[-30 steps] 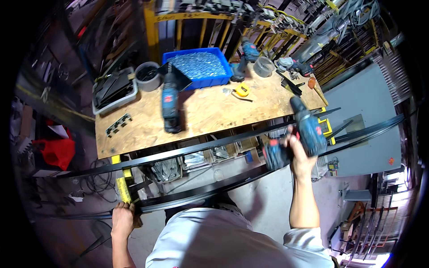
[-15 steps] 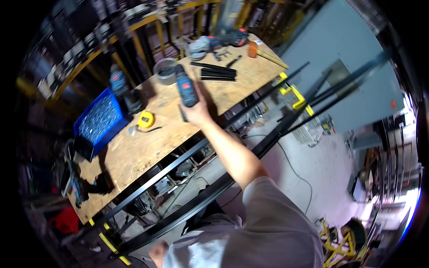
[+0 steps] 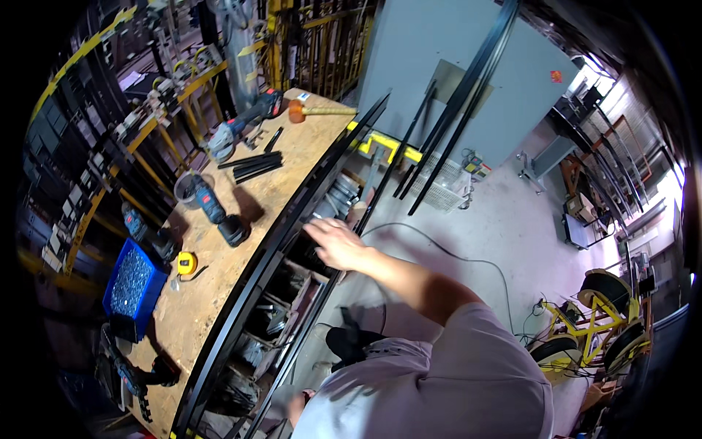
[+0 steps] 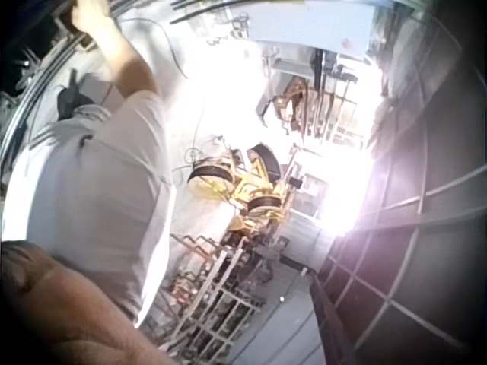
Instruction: The person assembles long metal frames by drilling screws through brackets into the frame sections using a power drill. They move the metal pieces across a workbench, align brackets, and pick up screws from a bin to secure the parts.
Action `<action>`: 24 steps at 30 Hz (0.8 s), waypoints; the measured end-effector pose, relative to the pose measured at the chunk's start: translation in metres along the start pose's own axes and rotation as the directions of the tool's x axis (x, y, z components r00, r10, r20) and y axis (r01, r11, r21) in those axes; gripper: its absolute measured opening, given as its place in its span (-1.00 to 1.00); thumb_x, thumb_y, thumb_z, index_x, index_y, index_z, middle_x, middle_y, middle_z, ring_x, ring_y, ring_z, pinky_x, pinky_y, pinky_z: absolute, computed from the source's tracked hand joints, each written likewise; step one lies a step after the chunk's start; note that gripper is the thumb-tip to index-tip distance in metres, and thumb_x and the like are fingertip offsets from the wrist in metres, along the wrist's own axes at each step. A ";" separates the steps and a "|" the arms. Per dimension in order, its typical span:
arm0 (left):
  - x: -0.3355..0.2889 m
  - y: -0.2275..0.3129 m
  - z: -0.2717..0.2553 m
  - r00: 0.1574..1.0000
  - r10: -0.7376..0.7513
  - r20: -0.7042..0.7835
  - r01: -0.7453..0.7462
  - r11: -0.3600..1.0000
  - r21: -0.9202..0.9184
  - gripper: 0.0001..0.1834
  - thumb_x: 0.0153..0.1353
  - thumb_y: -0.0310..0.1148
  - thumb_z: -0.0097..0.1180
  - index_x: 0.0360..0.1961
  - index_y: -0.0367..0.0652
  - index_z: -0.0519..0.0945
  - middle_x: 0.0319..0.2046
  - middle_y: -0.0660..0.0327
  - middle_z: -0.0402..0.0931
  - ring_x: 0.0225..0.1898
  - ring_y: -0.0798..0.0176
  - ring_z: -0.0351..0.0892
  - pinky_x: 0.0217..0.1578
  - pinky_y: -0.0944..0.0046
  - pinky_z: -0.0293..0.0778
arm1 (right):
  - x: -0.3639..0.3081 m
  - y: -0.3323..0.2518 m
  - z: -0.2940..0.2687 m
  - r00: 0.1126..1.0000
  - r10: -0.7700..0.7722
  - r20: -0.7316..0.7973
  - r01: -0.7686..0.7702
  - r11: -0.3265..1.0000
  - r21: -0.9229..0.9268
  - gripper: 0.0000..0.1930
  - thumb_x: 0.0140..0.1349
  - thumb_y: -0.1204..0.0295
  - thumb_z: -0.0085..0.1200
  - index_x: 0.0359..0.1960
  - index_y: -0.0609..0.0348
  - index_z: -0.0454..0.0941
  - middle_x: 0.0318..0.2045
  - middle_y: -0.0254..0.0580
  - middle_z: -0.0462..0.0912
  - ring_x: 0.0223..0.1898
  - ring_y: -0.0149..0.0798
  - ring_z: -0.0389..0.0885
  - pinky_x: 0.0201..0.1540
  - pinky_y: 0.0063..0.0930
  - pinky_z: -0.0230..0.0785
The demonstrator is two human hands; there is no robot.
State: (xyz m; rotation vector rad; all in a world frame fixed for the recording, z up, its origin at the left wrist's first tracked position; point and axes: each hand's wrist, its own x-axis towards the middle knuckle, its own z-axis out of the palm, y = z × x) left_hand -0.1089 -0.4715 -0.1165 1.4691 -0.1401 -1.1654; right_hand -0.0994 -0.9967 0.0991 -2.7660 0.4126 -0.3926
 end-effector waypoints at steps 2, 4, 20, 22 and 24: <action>-0.006 0.031 0.039 0.990 -0.056 0.132 0.127 0.771 -0.624 -0.82 0.22 -0.32 0.08 -0.25 -0.18 0.60 -0.24 0.09 0.64 -0.21 0.24 0.59 -0.20 0.26 0.46 | -0.021 0.051 -0.014 0.995 0.092 0.033 -0.086 0.987 -0.136 -0.33 -0.04 0.55 0.13 0.25 0.31 0.44 0.24 0.13 0.45 0.31 0.14 0.38 0.37 -0.06 0.25; 0.005 0.063 0.067 0.981 -0.043 0.191 0.193 0.371 -0.908 -0.86 0.22 -0.41 0.03 -0.25 -0.17 0.59 -0.19 0.05 0.63 -0.20 0.28 0.56 -0.18 0.29 0.46 | -0.032 0.090 -0.038 0.982 0.178 0.057 -0.162 0.963 -0.215 -0.35 -0.06 0.57 0.13 0.22 0.28 0.48 0.24 0.12 0.46 0.31 0.13 0.37 0.40 -0.06 0.20; 0.105 0.210 0.248 0.744 0.039 -0.668 -0.506 0.686 -0.523 -0.60 0.20 -0.17 0.16 -0.08 -0.27 0.56 -0.17 0.02 0.62 -0.15 0.13 0.57 -0.07 0.12 0.48 | 0.043 0.346 -0.039 0.871 -0.295 0.394 0.354 0.932 -0.083 -0.86 0.09 0.34 0.09 -0.56 0.03 0.63 -0.48 -0.13 0.70 -0.27 0.01 0.72 -0.18 -0.05 0.50; 0.102 0.232 0.262 0.673 0.084 -0.735 -0.580 0.676 -0.454 -0.57 0.20 -0.14 0.18 -0.06 -0.28 0.56 -0.17 0.02 0.62 -0.14 0.12 0.57 -0.06 0.10 0.49 | 0.051 0.340 -0.053 0.859 -0.339 0.384 0.376 0.926 -0.024 -0.82 0.11 0.34 0.06 -0.55 0.06 0.67 -0.47 -0.03 0.71 -0.29 0.07 0.74 -0.22 0.01 0.51; 0.099 0.251 0.275 0.608 0.132 -0.783 -0.645 0.658 -0.390 -0.53 0.19 -0.11 0.20 -0.03 -0.29 0.56 -0.17 0.01 0.61 -0.13 0.10 0.57 -0.05 0.08 0.49 | 0.053 0.331 -0.087 0.865 -0.387 0.320 0.418 0.908 -0.030 -0.81 0.12 0.33 0.06 -0.58 0.08 0.59 -0.51 -0.08 0.69 -0.32 0.05 0.71 -0.25 -0.02 0.48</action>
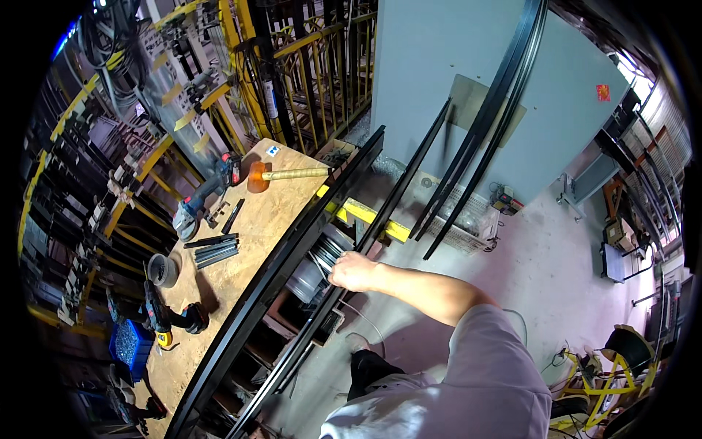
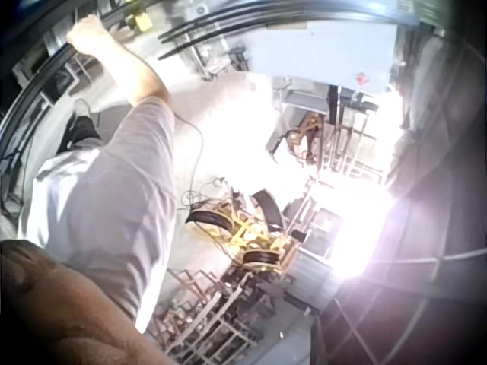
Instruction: The person assembles long metal frames by drilling screws through brackets into the frame sections using a power drill. They move the metal pieces across a workbench, align brackets, and pick up screws from a bin to secure the parts.
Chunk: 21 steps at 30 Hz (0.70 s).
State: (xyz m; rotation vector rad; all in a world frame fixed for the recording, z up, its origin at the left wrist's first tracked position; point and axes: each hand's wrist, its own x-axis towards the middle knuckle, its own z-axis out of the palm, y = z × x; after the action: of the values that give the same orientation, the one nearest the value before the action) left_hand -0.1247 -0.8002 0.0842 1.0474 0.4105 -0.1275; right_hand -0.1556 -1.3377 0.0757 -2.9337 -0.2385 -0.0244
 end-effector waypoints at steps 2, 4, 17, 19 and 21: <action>-0.011 0.013 0.018 0.995 0.104 -0.010 -0.104 0.995 -0.012 -0.49 0.19 -0.09 0.21 -0.01 -0.30 0.55 -0.17 0.01 0.61 -0.13 0.08 0.57 -0.03 0.06 0.49 | -0.010 -0.001 -0.021 0.992 -0.056 -0.113 0.057 0.998 0.005 -0.82 0.15 0.34 0.06 -0.58 0.08 0.54 -0.52 -0.15 0.65 -0.32 0.01 0.67 -0.24 -0.06 0.46; -0.023 0.033 0.033 0.975 0.221 -0.014 -0.222 0.975 -0.033 -0.45 0.19 -0.06 0.23 0.01 -0.31 0.55 -0.16 0.00 0.61 -0.12 0.06 0.57 -0.02 0.04 0.50 | -0.018 -0.002 -0.043 0.962 -0.114 -0.249 0.130 0.990 0.050 -0.83 0.16 0.35 0.07 -0.56 0.08 0.52 -0.53 -0.21 0.61 -0.34 -0.03 0.65 -0.23 -0.09 0.44; -0.159 0.207 0.062 0.579 0.815 0.030 -0.561 0.425 -0.710 -0.20 0.17 0.13 0.34 0.15 -0.39 0.53 -0.15 -0.02 0.60 -0.07 -0.05 0.58 0.07 -0.10 0.52 | -0.156 -0.106 -0.197 0.590 -0.138 -0.795 0.242 0.970 0.011 -0.73 0.03 0.66 0.17 -0.18 0.29 0.67 -0.21 0.02 0.74 -0.15 0.06 0.73 -0.07 -0.14 0.61; -0.187 0.210 0.107 0.235 0.873 0.428 -0.545 0.483 -0.686 -0.24 0.21 0.30 0.18 -0.08 -0.34 0.60 -0.19 -0.10 0.62 -0.04 -0.18 0.58 0.05 -0.24 0.50 | -0.180 -0.121 -0.189 0.554 -0.129 -0.823 0.249 0.968 0.016 -0.76 0.10 0.64 0.15 -0.17 0.29 0.67 -0.19 0.01 0.73 -0.14 0.07 0.73 -0.06 -0.14 0.60; -0.193 0.225 0.106 0.321 0.918 0.231 -0.464 0.365 -0.807 -0.43 0.33 0.18 0.09 -0.22 -0.22 0.59 -0.32 0.05 0.61 -0.17 0.01 0.62 -0.05 -0.08 0.52 | -0.210 -0.129 -0.185 0.584 -0.070 -0.808 0.224 0.971 0.078 -0.75 0.11 0.61 0.14 -0.14 0.28 0.66 -0.16 0.00 0.73 -0.11 0.07 0.72 -0.07 -0.13 0.60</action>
State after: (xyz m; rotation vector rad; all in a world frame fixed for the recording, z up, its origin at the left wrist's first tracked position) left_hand -0.2068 -0.7965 0.3886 0.3499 -0.7566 0.4835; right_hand -0.3842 -1.2827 0.2758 -2.3927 -0.3064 -1.2611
